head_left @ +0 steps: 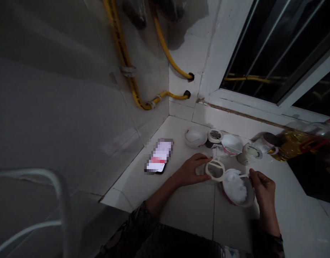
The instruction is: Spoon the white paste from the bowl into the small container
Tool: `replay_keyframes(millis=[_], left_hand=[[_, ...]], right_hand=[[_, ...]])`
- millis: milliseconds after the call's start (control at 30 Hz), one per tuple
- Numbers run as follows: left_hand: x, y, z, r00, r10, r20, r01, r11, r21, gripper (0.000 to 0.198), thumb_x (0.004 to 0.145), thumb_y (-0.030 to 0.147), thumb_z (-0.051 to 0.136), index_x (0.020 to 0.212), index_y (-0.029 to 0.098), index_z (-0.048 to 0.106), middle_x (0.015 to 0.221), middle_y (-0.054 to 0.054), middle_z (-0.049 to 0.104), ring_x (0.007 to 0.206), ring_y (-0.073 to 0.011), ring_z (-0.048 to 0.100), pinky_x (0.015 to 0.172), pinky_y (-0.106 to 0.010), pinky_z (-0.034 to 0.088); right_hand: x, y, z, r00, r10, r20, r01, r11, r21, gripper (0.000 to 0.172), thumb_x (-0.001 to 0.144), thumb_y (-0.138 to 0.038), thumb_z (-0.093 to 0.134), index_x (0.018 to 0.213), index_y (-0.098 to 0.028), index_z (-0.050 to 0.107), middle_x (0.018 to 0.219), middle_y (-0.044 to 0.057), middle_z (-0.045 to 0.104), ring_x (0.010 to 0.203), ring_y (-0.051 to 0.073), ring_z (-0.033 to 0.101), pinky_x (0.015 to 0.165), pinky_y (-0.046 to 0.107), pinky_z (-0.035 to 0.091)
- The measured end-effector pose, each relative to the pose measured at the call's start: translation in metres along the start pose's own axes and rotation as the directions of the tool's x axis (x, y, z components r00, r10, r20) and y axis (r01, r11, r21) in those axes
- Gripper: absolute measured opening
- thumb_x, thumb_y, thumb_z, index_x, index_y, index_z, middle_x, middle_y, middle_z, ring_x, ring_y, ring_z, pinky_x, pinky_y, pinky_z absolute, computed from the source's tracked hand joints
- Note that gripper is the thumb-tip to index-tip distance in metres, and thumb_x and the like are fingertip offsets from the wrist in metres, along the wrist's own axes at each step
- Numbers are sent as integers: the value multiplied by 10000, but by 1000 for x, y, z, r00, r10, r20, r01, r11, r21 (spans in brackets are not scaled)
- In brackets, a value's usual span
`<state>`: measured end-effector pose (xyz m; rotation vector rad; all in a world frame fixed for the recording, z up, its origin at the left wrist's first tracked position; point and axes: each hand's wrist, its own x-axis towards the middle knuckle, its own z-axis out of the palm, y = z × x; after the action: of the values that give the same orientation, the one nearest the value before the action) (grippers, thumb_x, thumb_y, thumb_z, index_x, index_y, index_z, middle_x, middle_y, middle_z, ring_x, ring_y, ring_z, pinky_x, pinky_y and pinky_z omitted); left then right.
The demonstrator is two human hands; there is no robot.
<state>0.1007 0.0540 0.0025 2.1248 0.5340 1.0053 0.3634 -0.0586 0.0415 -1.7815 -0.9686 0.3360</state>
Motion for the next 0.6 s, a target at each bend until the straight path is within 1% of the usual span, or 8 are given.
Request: replay_keyframes(millis=[133,267,400,600], left_hand=[[-1,0,0,1000,13,-6,-13,1000,-15,584,783,407,766,1314,217,610,1262,-133,601,1186,-264,590,1043,-431,486],[0,-2,1,1000,11,-3,-11,1000,-24,585,780,401,771,1316,236,608,1261,-126,604,1181,-261,594,1041,-437,484],[0,-2,-1,1000,16,6,-16,999,-35,568,795,399,759,1317,235,607,1256,-128,607,1183,-261,594,1045,-451,478],[-1,-3,-1,1000,9,13,-9,999,-32,554,808,397,744,1321,240,607,1260,-125,605,1187,-255,592,1050,-447,483]], right_hand=[[-1,0,0,1000,21,-17,-21,1000,2,521,686,-652,672,502,-191,514,478,-37,402,474,101,342,442,248,267],[-1,-3,0,1000,8,-26,-8,1000,1,528,673,-642,674,466,-195,485,467,-36,399,467,96,337,441,249,262],[-1,-4,1,1000,-3,-27,4,1000,18,508,693,-621,648,466,-202,471,456,-40,384,463,96,320,436,249,252],[-2,-1,2,999,-15,-37,15,1000,1,509,712,-635,609,477,-202,486,465,-43,384,468,96,323,444,247,258]])
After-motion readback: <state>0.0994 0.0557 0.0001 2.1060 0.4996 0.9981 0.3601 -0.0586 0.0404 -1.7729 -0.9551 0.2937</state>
